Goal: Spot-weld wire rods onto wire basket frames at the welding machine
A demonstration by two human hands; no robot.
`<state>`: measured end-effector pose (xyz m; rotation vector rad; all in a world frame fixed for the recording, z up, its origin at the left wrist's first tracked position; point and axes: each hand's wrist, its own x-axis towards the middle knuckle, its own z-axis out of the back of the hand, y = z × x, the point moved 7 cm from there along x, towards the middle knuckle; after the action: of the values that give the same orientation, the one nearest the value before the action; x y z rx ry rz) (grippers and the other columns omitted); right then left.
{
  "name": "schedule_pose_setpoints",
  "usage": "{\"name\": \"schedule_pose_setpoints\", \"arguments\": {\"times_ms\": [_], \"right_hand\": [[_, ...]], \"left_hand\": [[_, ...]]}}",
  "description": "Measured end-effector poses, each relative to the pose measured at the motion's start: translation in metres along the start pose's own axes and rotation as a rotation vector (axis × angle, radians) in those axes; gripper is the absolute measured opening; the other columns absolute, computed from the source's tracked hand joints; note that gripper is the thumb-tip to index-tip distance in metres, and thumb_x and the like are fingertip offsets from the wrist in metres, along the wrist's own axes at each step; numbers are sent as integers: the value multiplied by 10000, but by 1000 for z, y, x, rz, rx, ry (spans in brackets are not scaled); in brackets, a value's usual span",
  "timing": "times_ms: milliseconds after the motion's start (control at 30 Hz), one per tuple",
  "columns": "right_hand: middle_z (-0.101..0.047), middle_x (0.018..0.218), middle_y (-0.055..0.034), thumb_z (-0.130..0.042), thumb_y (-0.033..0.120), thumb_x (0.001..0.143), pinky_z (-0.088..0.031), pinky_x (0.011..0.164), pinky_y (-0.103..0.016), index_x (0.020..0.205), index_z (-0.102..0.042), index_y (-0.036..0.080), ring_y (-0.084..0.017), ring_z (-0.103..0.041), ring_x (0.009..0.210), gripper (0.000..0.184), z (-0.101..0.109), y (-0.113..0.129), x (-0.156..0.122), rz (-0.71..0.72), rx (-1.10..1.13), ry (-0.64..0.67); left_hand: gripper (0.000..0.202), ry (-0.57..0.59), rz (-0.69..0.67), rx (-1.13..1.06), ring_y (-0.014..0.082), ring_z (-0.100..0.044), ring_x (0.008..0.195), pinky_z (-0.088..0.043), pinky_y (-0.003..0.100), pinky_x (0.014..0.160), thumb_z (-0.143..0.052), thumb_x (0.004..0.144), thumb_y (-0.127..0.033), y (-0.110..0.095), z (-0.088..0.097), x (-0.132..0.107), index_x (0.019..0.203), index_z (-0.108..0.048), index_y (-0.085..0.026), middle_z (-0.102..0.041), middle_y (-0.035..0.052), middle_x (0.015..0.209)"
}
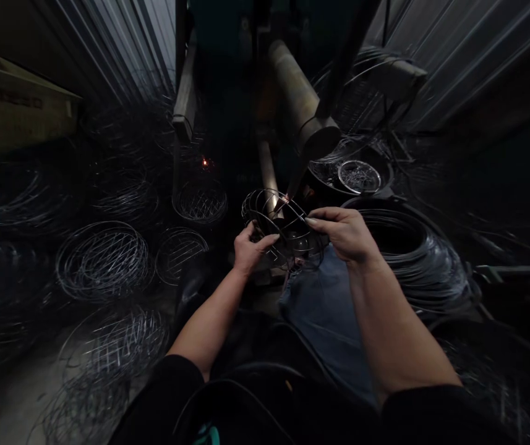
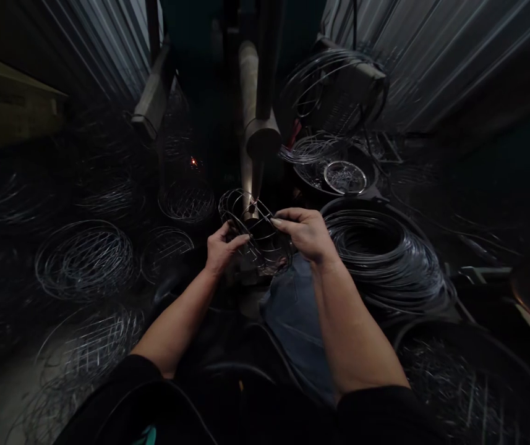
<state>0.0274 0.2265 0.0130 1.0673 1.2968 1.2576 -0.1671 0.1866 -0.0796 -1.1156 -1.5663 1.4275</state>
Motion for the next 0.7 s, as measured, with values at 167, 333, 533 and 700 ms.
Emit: {"name": "schedule_pose_setpoints", "arguments": {"times_ms": [167, 333, 533, 700], "right_hand": [[-669, 675, -17, -812, 381, 533, -466, 600, -280, 749, -744, 150, -145, -576, 623, 323, -1, 8, -28, 17, -38, 69], [-679, 691, -17, -775, 356, 599, -482, 635, -291, 779, -743, 159, -153, -593, 636, 268, 8, 3, -63, 4, -114, 116], [-701, 733, -38, -752, 344, 627, -496, 693, -320, 783, -739, 156, -176, -616, 691, 245, 8, -8, -102, 52, -162, 171], [-713, 782, -44, -758, 369, 641, -499, 721, -324, 811, -745, 163, -192, -630, 750, 268, 5, -3, -129, 87, -126, 203]], "left_hand": [[407, 71, -16, 20, 91, -475, 652, -408, 213, 645, -812, 601, -367, -11, 5, -26, 925, -672, -164, -556, -17, 738], [382, 40, -83, 123, 101, -487, 680, -420, 215, 666, -824, 588, -357, -18, 18, -57, 882, -671, -168, -547, -15, 738], [445, 28, -47, 53, 116, -543, 741, -473, 233, 723, -833, 574, -325, -11, 32, -92, 956, -677, -158, -606, 19, 843], [583, 8, -50, -15, 128, -577, 787, -494, 262, 774, -849, 537, -290, -18, 41, -114, 1074, -662, -162, -636, 32, 924]]}}
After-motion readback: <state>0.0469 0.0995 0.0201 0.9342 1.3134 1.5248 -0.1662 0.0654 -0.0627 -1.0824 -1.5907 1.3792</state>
